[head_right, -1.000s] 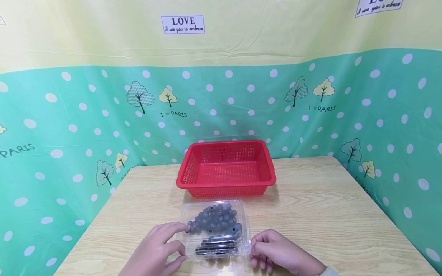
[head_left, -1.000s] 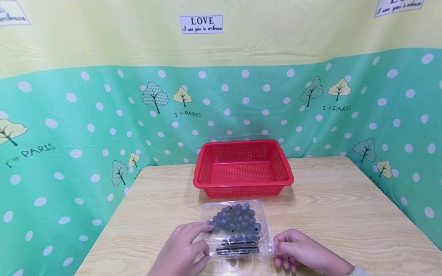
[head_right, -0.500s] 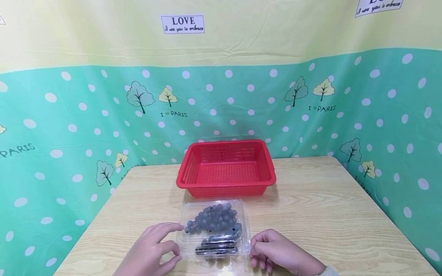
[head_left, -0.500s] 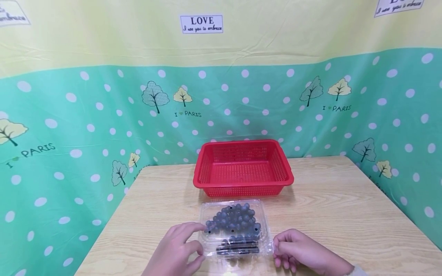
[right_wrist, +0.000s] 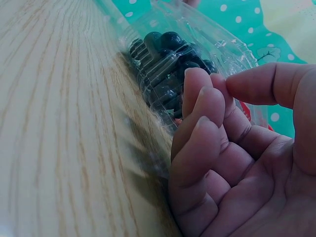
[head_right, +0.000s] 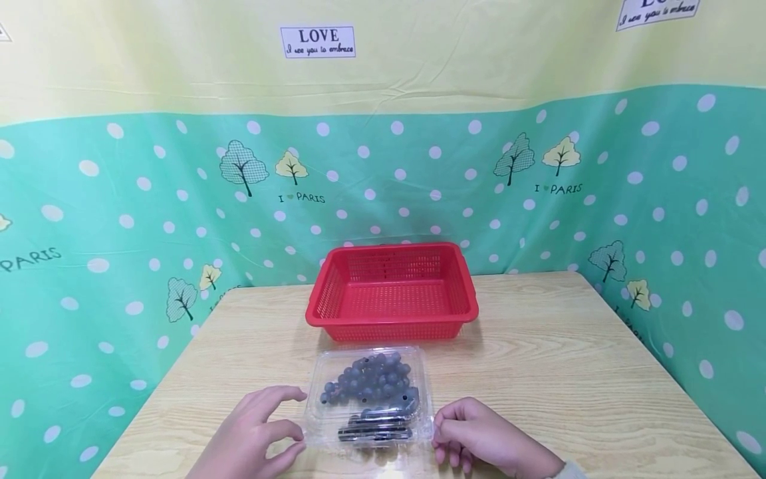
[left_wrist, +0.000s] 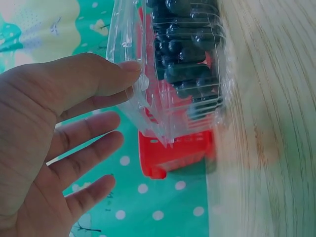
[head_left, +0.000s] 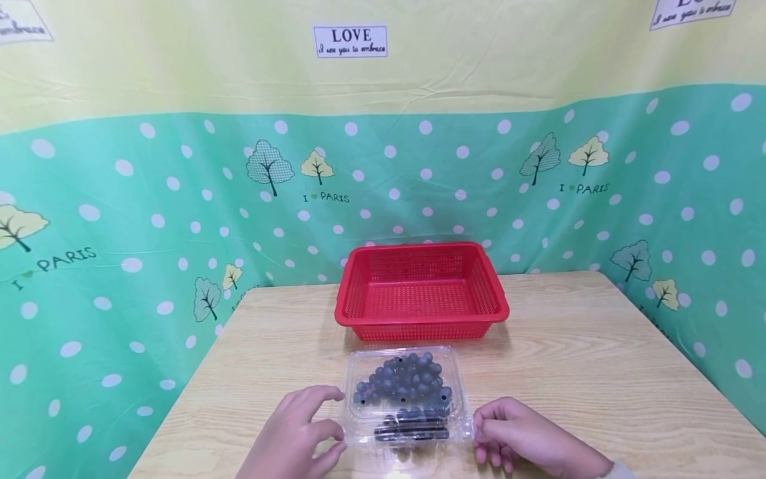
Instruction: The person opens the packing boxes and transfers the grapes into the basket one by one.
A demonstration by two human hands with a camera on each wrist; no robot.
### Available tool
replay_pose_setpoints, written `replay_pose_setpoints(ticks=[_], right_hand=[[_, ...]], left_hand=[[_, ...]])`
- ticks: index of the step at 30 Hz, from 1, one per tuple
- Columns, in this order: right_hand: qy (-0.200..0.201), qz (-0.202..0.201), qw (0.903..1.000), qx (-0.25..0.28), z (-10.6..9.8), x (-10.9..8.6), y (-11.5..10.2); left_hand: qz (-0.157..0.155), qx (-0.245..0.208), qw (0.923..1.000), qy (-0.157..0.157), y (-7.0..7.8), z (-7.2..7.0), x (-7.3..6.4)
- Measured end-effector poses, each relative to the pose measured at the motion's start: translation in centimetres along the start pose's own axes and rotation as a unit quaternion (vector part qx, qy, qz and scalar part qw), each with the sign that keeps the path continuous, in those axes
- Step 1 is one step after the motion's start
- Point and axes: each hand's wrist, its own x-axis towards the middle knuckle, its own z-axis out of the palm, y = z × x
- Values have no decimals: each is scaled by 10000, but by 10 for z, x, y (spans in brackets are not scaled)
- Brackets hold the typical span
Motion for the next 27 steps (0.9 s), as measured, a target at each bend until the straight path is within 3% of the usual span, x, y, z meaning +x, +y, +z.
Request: replay_pose_setpoints(ticks=[8, 17, 27], right_hand=[[26, 42, 10000, -18, 0, 0, 0], [15, 44, 10000, -27, 0, 0, -1], [9, -1, 10000, -79, 1, -1, -2]], left_hand=[[242, -64, 9996, 148, -3, 3, -2], [246, -10, 9996, -110, 0, 0, 0], [497, 11, 9988, -45, 0, 2, 0]])
